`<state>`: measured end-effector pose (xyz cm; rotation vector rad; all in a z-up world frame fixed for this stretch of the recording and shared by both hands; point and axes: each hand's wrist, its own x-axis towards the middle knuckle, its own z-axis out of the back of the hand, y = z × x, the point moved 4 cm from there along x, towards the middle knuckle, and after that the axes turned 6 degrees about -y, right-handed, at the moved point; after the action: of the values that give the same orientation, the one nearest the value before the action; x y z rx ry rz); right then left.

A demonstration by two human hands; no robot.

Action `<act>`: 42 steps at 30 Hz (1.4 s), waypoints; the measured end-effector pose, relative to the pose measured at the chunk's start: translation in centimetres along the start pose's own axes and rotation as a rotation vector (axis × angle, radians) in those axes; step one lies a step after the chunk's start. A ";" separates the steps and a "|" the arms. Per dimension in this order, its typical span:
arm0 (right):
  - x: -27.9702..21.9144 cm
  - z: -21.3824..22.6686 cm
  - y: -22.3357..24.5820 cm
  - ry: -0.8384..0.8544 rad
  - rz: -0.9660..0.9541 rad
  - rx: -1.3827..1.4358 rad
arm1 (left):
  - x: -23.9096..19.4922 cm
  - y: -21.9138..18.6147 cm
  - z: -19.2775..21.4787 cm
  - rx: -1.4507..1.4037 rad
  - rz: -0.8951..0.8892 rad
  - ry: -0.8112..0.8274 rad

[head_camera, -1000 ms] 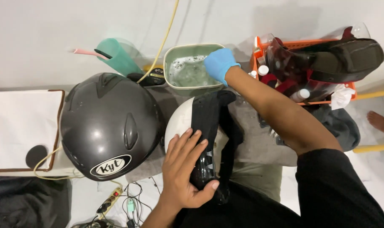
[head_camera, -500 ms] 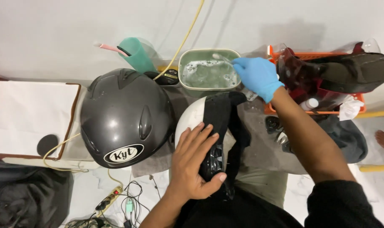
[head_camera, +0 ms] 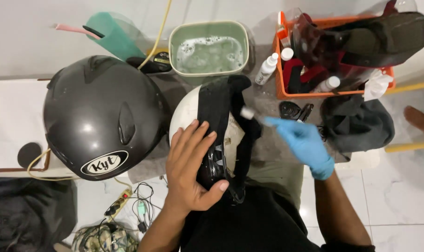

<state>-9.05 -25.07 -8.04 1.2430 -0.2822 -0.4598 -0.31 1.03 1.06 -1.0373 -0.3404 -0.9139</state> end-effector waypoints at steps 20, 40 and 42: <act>-1.8 -3.7 -4.6 -0.108 0.687 -0.894 | 2.1 -1.1 -1.7 0.037 0.026 0.071; -0.6 -3.7 -5.3 0.177 0.569 -0.658 | 2.1 -0.2 -1.2 -0.019 0.027 0.064; -0.5 -3.3 -4.3 -0.047 0.680 -0.669 | 2.1 -0.1 -1.2 -0.016 0.010 0.059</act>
<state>-8.77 -23.14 -13.07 0.4327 -0.5168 0.0226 0.61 -1.00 1.87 -1.0238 -0.2785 -0.9373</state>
